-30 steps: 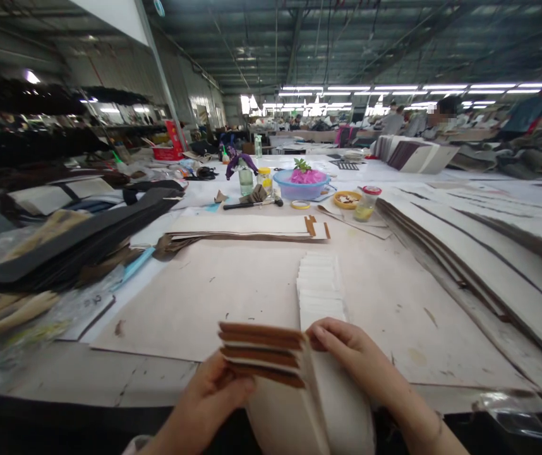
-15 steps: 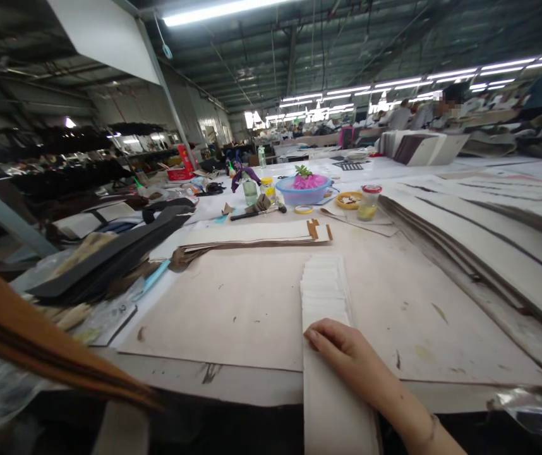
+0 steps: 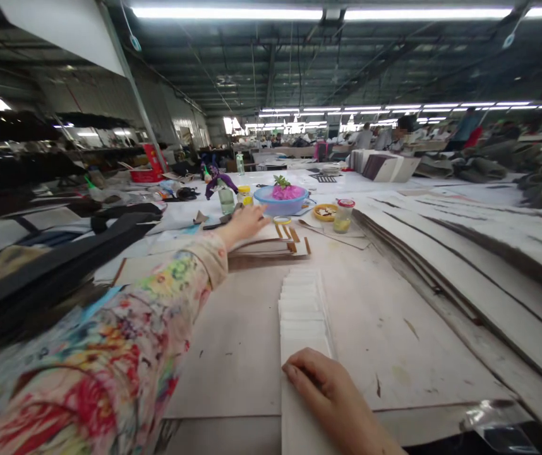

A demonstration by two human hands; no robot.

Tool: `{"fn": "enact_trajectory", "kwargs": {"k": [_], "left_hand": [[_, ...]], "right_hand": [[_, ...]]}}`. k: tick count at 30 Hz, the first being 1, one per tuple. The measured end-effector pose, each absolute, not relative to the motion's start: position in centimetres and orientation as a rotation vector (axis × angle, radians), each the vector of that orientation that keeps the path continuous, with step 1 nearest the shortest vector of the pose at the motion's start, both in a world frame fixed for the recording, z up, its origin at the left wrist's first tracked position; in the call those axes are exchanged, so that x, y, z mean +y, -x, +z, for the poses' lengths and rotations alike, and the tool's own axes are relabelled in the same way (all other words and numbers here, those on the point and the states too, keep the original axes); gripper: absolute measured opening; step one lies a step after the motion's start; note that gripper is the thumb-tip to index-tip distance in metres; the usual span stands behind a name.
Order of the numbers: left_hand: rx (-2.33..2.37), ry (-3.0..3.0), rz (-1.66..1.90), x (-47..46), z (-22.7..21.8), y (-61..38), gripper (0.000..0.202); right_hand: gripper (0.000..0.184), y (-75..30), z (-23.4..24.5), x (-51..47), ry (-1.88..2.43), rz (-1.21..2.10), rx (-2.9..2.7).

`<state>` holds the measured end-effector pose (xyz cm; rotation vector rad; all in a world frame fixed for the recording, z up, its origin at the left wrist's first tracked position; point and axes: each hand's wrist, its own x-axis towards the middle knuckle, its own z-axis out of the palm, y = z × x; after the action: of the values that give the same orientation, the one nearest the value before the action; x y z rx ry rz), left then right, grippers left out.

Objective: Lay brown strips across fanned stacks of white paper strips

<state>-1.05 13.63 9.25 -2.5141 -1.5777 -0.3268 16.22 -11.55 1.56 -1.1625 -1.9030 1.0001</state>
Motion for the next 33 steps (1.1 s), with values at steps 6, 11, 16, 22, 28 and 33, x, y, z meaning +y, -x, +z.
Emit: {"fn": "enact_trajectory", "kwargs": {"k": [6, 11, 16, 22, 28, 33], "left_hand": [[-1.534, 2.634, -0.436, 9.9, 0.8, 0.3, 0.038], [-1.363, 2.773, -0.550, 3.6, -0.3, -0.1, 0.034], [-1.162, 2.982, -1.001, -0.8, -0.7, -0.7, 0.030], [-1.140, 3.044, -1.115, -1.4, -0.5, -0.8, 0.026], [-1.068, 3.112, -1.043, -2.2, 0.3, -0.7, 0.025], [-1.027, 3.114, -0.852, -3.6, 0.9, -1.0, 0.025]], "right_hand": [[0.019, -16.3, 1.3, -11.5, 1.136, 0.951, -2.008], [0.017, -16.5, 0.5, -11.7, 1.045, 0.862, -2.106], [0.012, -16.8, 0.0, -11.7, 0.984, 0.707, -2.145], [0.017, -17.2, 0.9, -12.2, 0.970, 0.641, -2.230], [0.021, -17.2, 1.0, -14.0, 1.013, 0.424, -2.266], [0.024, -17.2, 1.0, -14.4, 1.046, 0.440, -2.258]]}}
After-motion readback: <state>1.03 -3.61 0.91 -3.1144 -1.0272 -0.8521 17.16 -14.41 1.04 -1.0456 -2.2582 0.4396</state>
